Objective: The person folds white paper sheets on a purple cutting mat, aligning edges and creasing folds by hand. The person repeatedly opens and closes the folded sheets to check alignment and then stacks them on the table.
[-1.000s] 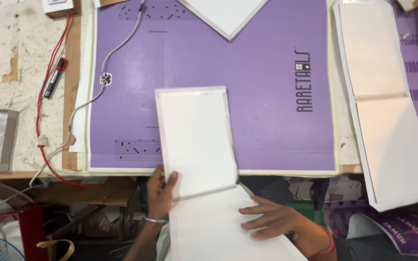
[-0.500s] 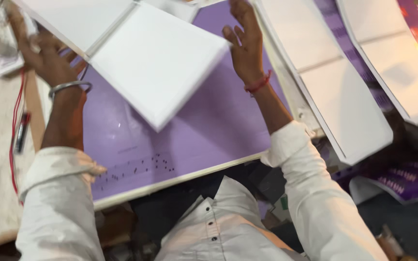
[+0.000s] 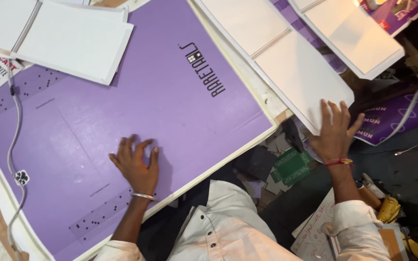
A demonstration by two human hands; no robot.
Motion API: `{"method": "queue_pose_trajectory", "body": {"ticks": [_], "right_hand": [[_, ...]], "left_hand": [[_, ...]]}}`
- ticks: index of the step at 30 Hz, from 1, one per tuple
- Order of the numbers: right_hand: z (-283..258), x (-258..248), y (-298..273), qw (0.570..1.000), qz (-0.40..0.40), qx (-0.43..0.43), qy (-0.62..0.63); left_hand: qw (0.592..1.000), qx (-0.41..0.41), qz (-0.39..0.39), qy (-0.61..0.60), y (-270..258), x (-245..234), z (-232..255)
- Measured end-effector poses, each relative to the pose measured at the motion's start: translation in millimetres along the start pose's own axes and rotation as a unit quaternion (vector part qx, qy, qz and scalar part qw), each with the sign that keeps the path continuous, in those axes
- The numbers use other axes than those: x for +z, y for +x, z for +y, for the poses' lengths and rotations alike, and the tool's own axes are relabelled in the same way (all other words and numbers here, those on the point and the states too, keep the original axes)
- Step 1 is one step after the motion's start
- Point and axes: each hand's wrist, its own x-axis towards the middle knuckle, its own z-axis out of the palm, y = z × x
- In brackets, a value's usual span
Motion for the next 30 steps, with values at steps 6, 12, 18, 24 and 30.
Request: {"method": "queue_pose_trajectory", "body": {"ticks": [6,12,18,24,30], "right_hand": [[6.3,-19.2,0.2,0.993,0.097,-0.065,0.019],[-133.1,-82.3,-16.3,0.964,0.088,-0.216,0.128],[-236.0,-109.4,-27.5,0.876,0.006,-0.310,0.369],[-252.3,-55.9,87.4,0.872,0.055,-0.369,0.316],[-293.2,-32.4,195.6,0.845,-0.201,-0.474,0.145]], "left_hand": [[0.899,-0.011,-0.175,-0.402,-1.1,22.8,83.9],[0.663,-0.262,-0.427,-0.556,71.7,76.7,150.1],[0.890,0.027,-0.351,-0.289,101.9,52.5,71.9],[0.893,0.007,-0.450,0.027,105.5,-74.3,-35.3],[0.875,-0.118,-0.448,0.136,87.2,-145.3,-64.7]]}}
